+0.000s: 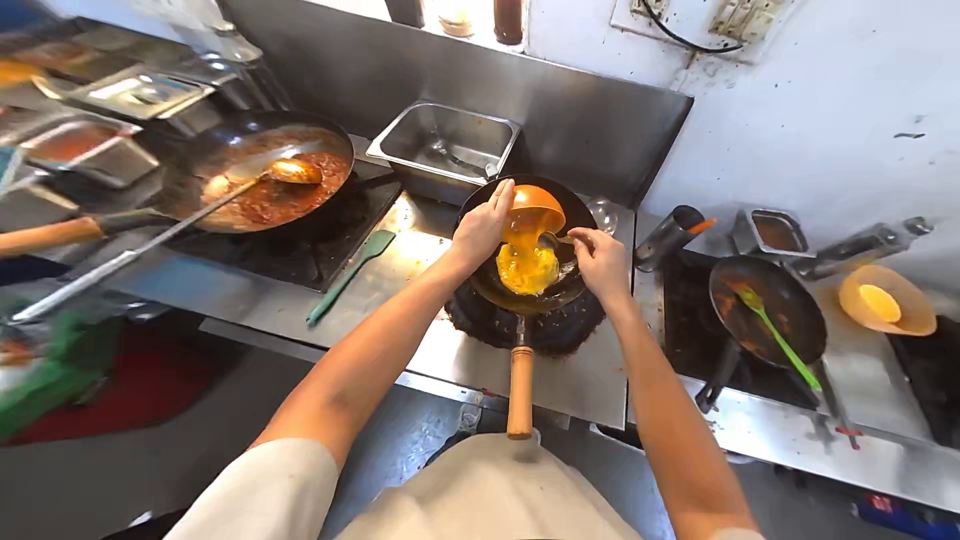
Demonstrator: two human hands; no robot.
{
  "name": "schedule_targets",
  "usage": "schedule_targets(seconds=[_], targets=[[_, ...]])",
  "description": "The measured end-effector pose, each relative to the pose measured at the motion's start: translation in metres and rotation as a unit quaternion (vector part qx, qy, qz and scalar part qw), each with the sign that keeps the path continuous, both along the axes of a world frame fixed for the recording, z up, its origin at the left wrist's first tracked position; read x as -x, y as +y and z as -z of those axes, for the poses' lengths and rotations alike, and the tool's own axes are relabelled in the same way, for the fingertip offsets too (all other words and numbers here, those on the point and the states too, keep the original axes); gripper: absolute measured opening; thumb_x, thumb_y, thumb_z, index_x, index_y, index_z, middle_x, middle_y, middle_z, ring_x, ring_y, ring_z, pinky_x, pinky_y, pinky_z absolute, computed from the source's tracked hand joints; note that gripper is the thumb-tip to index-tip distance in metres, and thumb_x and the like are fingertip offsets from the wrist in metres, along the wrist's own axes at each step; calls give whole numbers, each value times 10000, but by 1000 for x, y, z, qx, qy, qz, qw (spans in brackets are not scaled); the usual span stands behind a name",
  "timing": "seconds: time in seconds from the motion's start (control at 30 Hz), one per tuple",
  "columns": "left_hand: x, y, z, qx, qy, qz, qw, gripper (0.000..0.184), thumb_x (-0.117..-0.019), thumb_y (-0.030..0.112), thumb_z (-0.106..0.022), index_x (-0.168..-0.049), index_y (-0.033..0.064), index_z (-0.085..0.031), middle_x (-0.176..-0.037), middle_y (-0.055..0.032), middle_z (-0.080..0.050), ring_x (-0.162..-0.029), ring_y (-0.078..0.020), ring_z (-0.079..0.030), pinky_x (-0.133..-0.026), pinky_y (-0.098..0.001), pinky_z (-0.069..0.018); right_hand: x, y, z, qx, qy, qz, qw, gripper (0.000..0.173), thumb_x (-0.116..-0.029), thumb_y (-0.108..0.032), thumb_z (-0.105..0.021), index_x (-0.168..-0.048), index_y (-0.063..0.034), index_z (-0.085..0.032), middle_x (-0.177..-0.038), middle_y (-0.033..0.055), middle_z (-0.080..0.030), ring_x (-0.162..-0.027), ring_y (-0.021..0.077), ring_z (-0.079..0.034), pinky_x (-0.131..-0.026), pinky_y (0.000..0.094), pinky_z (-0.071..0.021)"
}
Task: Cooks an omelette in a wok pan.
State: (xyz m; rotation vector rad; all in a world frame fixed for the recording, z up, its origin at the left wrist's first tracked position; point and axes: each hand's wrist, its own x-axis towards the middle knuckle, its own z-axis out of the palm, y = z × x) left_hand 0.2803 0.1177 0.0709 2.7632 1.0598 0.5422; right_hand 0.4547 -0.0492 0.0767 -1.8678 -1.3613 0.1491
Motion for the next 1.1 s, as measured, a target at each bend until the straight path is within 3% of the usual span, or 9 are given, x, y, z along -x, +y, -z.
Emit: schedule_targets(seconds=[0.2,0.37,0.53,0.63,0.73,0.87,0.93,1.0,1.1], targets=[[19,3,-40,-170,-146,21,974,642,-951,-122,-510,-1564,-26,-344,-1547,-207,-482,-1005,-390,-734,-812,-476,-601,11,-51,18,-57,-97,-60,992,225,-1009,-52,-583,-1163,-43,-747,-1136,152,-718,-1025,276,-714,-875,446,-595],[22,8,-62,-199,-95,70,973,600,-978,-108,-488,-1555,-33,-343,-1574,-188,-453,-1250,-366,-636,-969,-454,-555,6,-51,41,-91,-81,-41,992,222,-1012,-80,-588,-1148,-63,-763,-1129,130,-730,-1042,244,-714,-899,416,-598],[45,21,-55,-167,-91,48,981,626,-958,-122,-513,-1556,-35,-349,-1570,-188,-459,-1155,-356,-691,-920,-447,-576,11,-42,35,-107,-69,-32,991,212,-995,-67,-598,-1120,-67,-770,-1115,108,-742,-1040,224,-718,-913,410,-594],[68,25,-36,-54,-151,-52,986,654,-957,-96,-530,-1574,30,-354,-1559,-165,-482,-1034,-402,-726,-870,-544,-591,17,-44,43,-29,-81,-46,995,202,-993,-59,-619,-1114,-71,-779,-1089,120,-752,-1018,266,-726,-900,486,-587],[85,35,-34,-15,-214,-103,971,617,-980,-71,-503,-1573,48,-379,-1503,-190,-538,-1027,-444,-721,-871,-591,-580,34,-44,37,-77,-92,-20,993,219,-982,-82,-607,-1107,-90,-786,-1075,85,-761,-993,209,-735,-877,417,-606],[84,39,-28,11,-226,-70,972,622,-974,-66,-520,-1568,58,-385,-1397,-212,-615,-1013,-421,-725,-874,-574,-587,66,-35,10,-119,-85,6,989,197,-973,-84,-621,-1084,-76,-783,-1064,82,-764,-982,182,-734,-873,385,-607],[75,36,-26,20,-251,-30,967,607,-975,-84,-512,-1559,31,-396,-1483,-191,-555,-1056,-392,-723,-910,-529,-586,79,-14,-6,-192,-86,11,978,197,-990,-77,-610,-1104,-30,-763,-1114,114,-750,-1046,181,-723,-938,361,-596],[59,27,-21,39,-303,-5,952,574,-989,-79,-482,-1550,22,-412,-1523,-172,-523,-1079,-365,-722,-918,-498,-588,78,18,6,-255,-38,53,965,205,-1009,-62,-604,-1141,27,-732,-1134,150,-739,-1042,180,-722,-952,352,-588],[30,13,-10,115,-372,-4,921,556,-1012,-52,-464,-1557,40,-410,-1524,-155,-526,-1209,-337,-670,-1014,-490,-550,79,51,31,-281,197,114,932,251,-1029,-59,-564,-1228,60,-660,-1056,120,-725,-901,129,-708,-853,311,-599]])
